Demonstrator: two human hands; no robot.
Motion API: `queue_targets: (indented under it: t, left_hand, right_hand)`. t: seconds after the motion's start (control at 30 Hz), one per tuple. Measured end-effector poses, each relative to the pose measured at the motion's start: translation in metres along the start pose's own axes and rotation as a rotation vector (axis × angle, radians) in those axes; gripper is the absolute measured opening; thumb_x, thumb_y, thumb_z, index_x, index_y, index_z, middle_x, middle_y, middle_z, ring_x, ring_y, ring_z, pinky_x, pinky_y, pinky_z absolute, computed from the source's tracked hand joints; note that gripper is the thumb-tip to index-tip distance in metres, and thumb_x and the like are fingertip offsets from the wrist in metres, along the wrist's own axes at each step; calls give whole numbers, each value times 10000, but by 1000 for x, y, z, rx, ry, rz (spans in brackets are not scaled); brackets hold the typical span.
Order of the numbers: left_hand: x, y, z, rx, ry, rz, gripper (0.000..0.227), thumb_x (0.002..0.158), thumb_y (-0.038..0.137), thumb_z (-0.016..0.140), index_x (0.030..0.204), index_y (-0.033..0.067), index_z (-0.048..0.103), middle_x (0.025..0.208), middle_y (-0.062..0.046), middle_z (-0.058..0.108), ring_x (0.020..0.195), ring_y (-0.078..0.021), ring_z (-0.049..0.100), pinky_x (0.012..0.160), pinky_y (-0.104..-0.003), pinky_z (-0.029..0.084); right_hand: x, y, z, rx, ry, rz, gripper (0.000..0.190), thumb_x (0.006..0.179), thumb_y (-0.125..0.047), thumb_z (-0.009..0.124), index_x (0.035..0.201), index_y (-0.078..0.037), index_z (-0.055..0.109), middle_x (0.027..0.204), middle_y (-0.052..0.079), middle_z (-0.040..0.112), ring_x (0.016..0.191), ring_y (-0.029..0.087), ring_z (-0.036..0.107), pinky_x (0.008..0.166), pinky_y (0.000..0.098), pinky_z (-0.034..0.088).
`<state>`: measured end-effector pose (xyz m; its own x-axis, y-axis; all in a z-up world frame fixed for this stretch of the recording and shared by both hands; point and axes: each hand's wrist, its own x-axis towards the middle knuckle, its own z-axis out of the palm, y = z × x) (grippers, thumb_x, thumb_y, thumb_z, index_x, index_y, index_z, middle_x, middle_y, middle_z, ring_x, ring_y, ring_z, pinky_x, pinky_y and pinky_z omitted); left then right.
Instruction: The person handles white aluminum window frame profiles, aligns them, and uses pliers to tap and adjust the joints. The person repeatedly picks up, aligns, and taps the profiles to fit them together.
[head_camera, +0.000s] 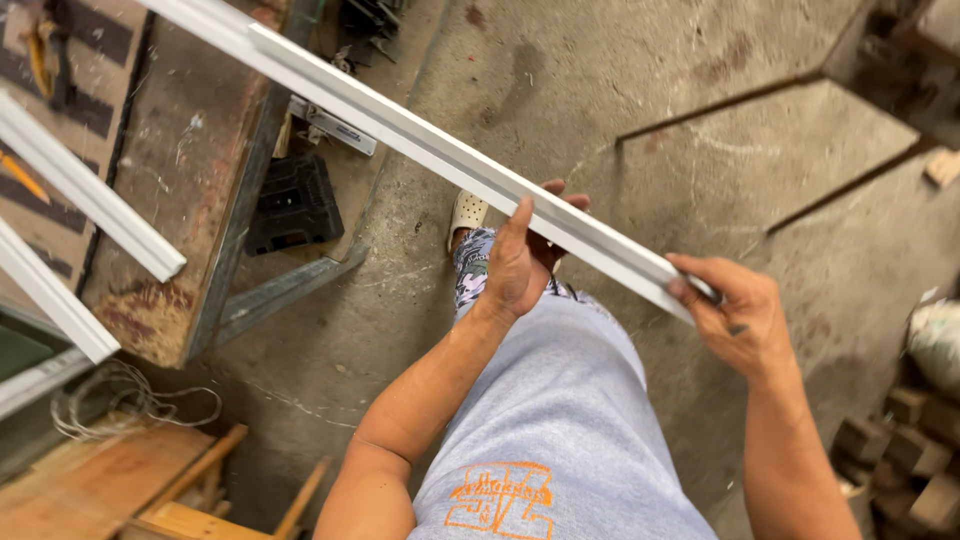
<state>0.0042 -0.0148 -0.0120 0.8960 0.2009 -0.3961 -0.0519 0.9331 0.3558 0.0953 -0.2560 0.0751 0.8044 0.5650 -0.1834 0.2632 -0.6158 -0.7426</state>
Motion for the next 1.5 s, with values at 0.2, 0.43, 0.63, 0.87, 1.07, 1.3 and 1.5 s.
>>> queue_targets:
  t: [0.2,0.43,0.63,0.87,1.07,1.3,1.5]
  left_hand:
    - [4,-26,5,161,226,146,307,923,133,814,1159,31,648,996,-135,712,943,-255,719,876,-404,623]
    - [3,-23,14,161,208,193,257,882,137,810,1022,-17,661,882,-106,735,825,-220,747,764,-372,647]
    - [19,-45,18,186,375,372,311,869,185,828,1046,2,649,867,-78,694,775,-190,714,690,-372,627]
    - [-15,-102,63,483,573,778,549,954,245,761,1358,31,456,1062,-2,571,960,-87,565,831,-244,526]
    - [-86,-94,118,421,691,868,492,953,196,744,1333,5,497,995,-6,592,899,-92,600,766,-247,538]
    - [-147,-47,156,90,574,1070,460,960,174,696,1356,-6,548,1081,-66,657,960,-117,637,812,-248,550]
    - [-171,-34,126,100,241,1279,408,1175,266,592,1355,-94,530,1141,-103,606,1075,-162,606,948,-302,537]
  right_hand:
    - [-2,38,12,357,-151,215,365,802,-116,826,1149,-22,762,928,76,783,788,136,694,678,276,557]
    - [16,93,-1,537,-407,389,307,889,-94,722,1168,32,746,981,100,791,861,137,716,765,278,590]
    - [56,102,-2,436,-632,316,286,877,-77,734,1142,29,744,874,100,781,772,141,701,669,289,579]
    - [77,75,-4,563,-891,13,181,899,-78,754,1033,36,716,785,49,727,671,99,640,578,247,529]
    - [92,-16,-21,539,-1012,-942,187,928,-161,804,1020,-38,696,913,85,734,803,180,690,697,302,561]
    - [79,-163,10,693,-583,-2095,242,849,-218,838,1074,-175,758,1014,108,716,1007,305,627,875,500,455]
    - [47,-215,33,871,-545,-2217,163,879,-61,849,941,-143,722,995,50,721,985,280,687,898,521,470]
